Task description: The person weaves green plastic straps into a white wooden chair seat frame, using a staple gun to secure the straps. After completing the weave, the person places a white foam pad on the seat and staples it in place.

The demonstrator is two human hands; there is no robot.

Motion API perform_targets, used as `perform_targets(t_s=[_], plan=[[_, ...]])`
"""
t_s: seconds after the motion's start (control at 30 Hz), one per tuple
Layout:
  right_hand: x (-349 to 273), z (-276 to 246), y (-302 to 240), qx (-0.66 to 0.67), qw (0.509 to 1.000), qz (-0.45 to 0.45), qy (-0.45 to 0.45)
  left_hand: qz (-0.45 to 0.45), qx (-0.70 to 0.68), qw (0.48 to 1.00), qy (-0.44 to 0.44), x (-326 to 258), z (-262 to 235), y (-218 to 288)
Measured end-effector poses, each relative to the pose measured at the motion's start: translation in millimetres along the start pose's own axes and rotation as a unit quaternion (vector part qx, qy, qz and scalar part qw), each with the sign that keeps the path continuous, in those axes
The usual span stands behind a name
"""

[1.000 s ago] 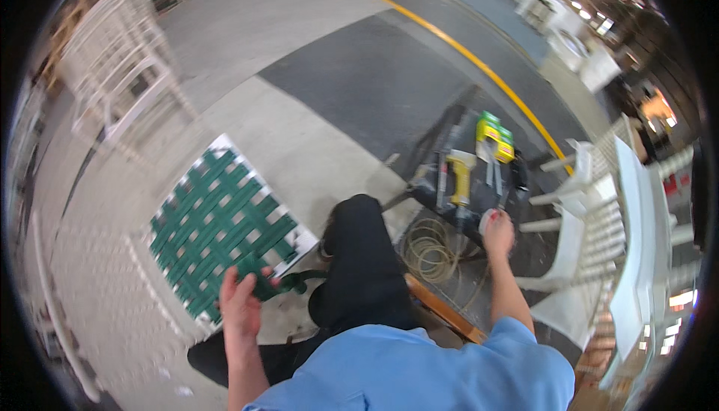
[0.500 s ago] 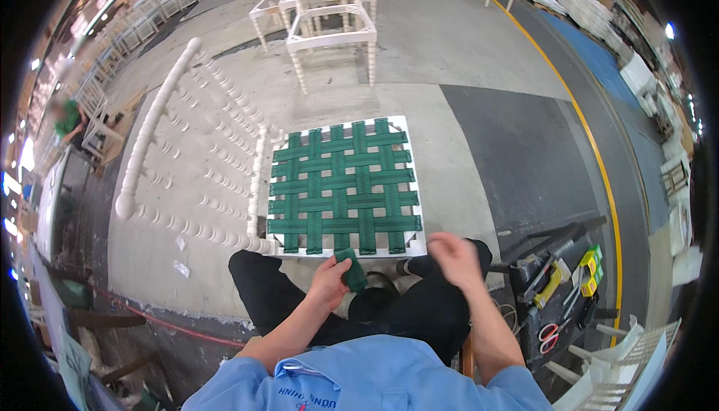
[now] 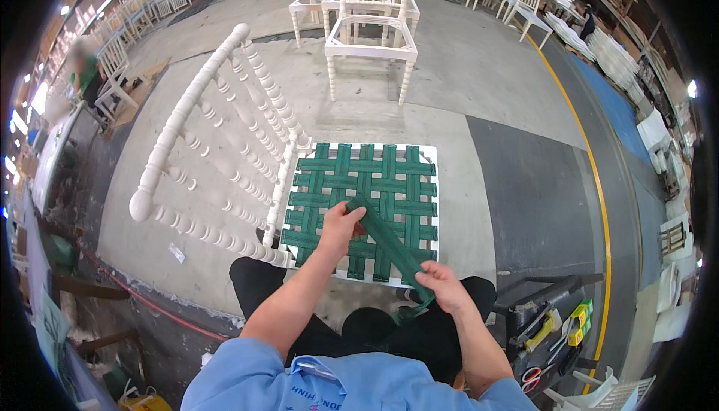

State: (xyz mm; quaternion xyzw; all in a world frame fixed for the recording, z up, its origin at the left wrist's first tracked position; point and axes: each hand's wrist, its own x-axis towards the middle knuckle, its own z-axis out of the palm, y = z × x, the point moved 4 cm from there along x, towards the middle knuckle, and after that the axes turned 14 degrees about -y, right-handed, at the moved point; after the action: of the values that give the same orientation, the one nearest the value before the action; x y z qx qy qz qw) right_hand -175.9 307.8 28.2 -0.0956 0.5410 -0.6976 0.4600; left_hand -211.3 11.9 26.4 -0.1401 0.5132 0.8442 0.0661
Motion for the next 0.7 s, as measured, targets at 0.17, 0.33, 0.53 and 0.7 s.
perform_targets(t_s=[0.17,0.33,0.53,0.7], plan=[[31,-56,-21,-0.131,0.985,0.043,0.105,-0.111,0.348,0.929,0.050,63,-27,-6],[59,-54,-49,-0.508,0.813,-0.049,0.280,-0.056,0.538,0.836,0.091,79,-30,-25],[153,24,-5,-0.113,0.987,0.057,0.100,-0.107,0.516,0.840,0.130,73,-23,-35],[215,35,8,0.224,0.968,0.111,0.035,-0.040,0.494,0.863,0.103,75,-32,-24]])
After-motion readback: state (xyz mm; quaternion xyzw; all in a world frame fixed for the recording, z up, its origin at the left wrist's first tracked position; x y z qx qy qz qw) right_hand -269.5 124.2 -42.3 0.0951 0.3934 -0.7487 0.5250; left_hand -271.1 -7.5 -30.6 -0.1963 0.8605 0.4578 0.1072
